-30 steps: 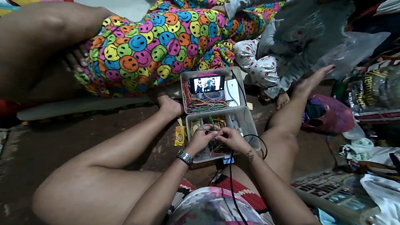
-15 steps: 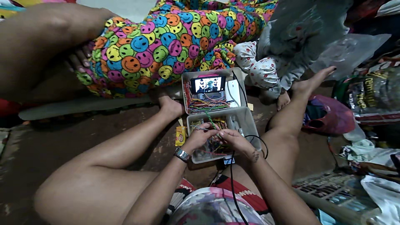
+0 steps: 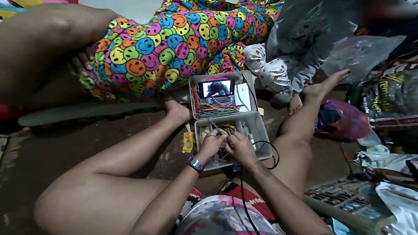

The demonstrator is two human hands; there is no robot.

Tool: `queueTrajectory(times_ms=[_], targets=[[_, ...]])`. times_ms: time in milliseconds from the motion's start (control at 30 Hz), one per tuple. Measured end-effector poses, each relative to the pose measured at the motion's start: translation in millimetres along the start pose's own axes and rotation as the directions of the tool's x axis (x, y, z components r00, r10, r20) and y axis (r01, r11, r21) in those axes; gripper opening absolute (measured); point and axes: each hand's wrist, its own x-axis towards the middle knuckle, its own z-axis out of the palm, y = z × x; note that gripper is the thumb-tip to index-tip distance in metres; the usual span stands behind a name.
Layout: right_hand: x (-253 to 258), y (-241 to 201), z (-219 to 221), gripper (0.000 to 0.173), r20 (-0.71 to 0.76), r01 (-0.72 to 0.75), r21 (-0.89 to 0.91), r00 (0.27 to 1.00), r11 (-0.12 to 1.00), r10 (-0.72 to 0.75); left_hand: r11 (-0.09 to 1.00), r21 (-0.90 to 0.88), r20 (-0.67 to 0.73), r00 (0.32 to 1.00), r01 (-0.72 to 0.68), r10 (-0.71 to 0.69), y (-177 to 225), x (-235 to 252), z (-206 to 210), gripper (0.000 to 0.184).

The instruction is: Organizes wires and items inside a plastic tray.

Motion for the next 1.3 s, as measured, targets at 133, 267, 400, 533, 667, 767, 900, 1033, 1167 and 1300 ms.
queueTrajectory(times_ms=[133, 267, 400, 533, 667, 767, 900, 1033, 1167, 1300], targets=[[1.0, 2.2, -1.4, 0.019, 0.031, -0.063, 0.178, 0.998, 0.982, 0.058, 0.991, -0.132, -0.023, 0.999, 0.026, -0.030, 4.9, 0.1, -5.0, 0.011], [4.9, 12.5, -6.0, 0.023, 0.305, -0.383, 0.622, 0.922, 0.683, 0.239, 0.981, -0.191, 0.017, 1.000, 0.019, -0.016, 9.2, -2.0, -12.4, 0.004], [6.9, 6.1, -10.5, 0.035, 0.387, -0.454, 0.544, 0.882, 0.706, 0.269, 0.967, -0.254, -0.045, 0.999, -0.001, -0.010, 5.6, -1.4, -5.5, 0.004], [7.0, 2.2, -8.1, 0.025, 0.274, -0.330, 0.345, 0.931, 0.879, 0.242, 0.958, -0.285, -0.078, 0.995, 0.039, -0.063, 3.3, 0.1, -2.1, 0.006], [11.1, 7.2, -12.7, 0.026, 0.454, -0.505, 0.526, 0.847, 0.684, 0.277, 0.923, -0.384, 0.017, 1.000, 0.002, 0.005, 4.0, -1.6, -6.8, 0.014], [12.6, 6.3, -16.7, 0.025, 0.564, -0.623, 0.686, 0.781, 0.375, 0.266, 0.885, -0.466, 0.104, 0.994, 0.022, 0.030, 9.9, -4.0, -12.1, 0.016], [10.7, 3.3, -16.6, 0.027, 0.561, -0.618, 0.734, 0.785, 0.280, 0.262, 0.902, -0.432, 0.062, 0.997, -0.005, 0.035, 11.0, -4.1, -10.8, 0.010], [8.8, 0.7, -12.7, 0.027, 0.516, -0.600, 0.747, 0.795, 0.287, 0.320, 0.934, -0.346, 0.020, 0.994, -0.093, 0.106, 8.1, -6.1, -6.5, 0.013], [6.5, -1.6, -7.9, 0.028, 0.323, -0.392, 0.677, 0.919, 0.624, 0.227, 0.981, -0.110, -0.069, 0.985, -0.162, 0.155, 22.2, -1.4, -4.1, 0.019], [7.1, 12.3, -5.6, 0.034, 0.399, -0.350, 0.371, 0.896, 0.860, 0.193, 0.940, 0.241, -0.132, 0.952, -0.240, 0.277, 58.0, 17.0, -11.4, 0.028]])
